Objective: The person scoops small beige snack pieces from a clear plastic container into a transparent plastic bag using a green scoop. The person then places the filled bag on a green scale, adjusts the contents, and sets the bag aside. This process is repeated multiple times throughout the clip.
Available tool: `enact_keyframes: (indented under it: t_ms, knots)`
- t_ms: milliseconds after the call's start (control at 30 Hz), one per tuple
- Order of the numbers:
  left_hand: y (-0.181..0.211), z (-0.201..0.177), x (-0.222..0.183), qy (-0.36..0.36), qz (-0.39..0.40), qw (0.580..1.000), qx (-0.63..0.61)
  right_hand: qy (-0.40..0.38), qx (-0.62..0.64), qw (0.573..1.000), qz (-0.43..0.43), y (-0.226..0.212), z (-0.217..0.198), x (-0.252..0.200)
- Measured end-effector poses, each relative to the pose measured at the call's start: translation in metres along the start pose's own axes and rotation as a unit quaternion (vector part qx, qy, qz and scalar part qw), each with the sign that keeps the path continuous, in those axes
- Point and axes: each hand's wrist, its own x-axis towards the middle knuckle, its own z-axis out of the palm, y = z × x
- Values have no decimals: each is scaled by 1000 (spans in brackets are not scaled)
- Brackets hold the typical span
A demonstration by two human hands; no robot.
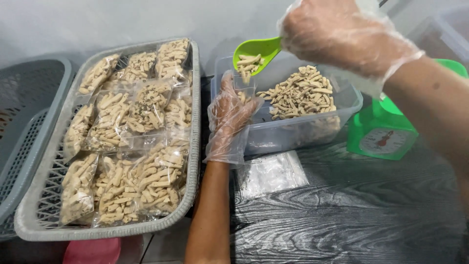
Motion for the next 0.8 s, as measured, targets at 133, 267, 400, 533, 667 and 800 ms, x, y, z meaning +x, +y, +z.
enact_keyframes:
  t_ms: [133,267,400,533,667,800]
  knots:
    - [16,-10,-8,-5,-22,998,-62,-43,-271,961,41,-33,20,-10]
    - [12,-8,-6,-4,-13,999,-34,139,-387,910,-46,-44,39,-27]
    - [5,-5,-5,-1,-9,999,-33,209,-412,887,-23,-38,37,-33]
    - [0,0,-4,39,25,998,-49,19,-201,972,122,-25,20,-31]
    - [5,-3,-5,33,9,999,-36,-189,-18,964,188,-2,65,-1]
    - [23,-23,-1,-62,-133,987,-62,-156,-8,986,62,13,154,22]
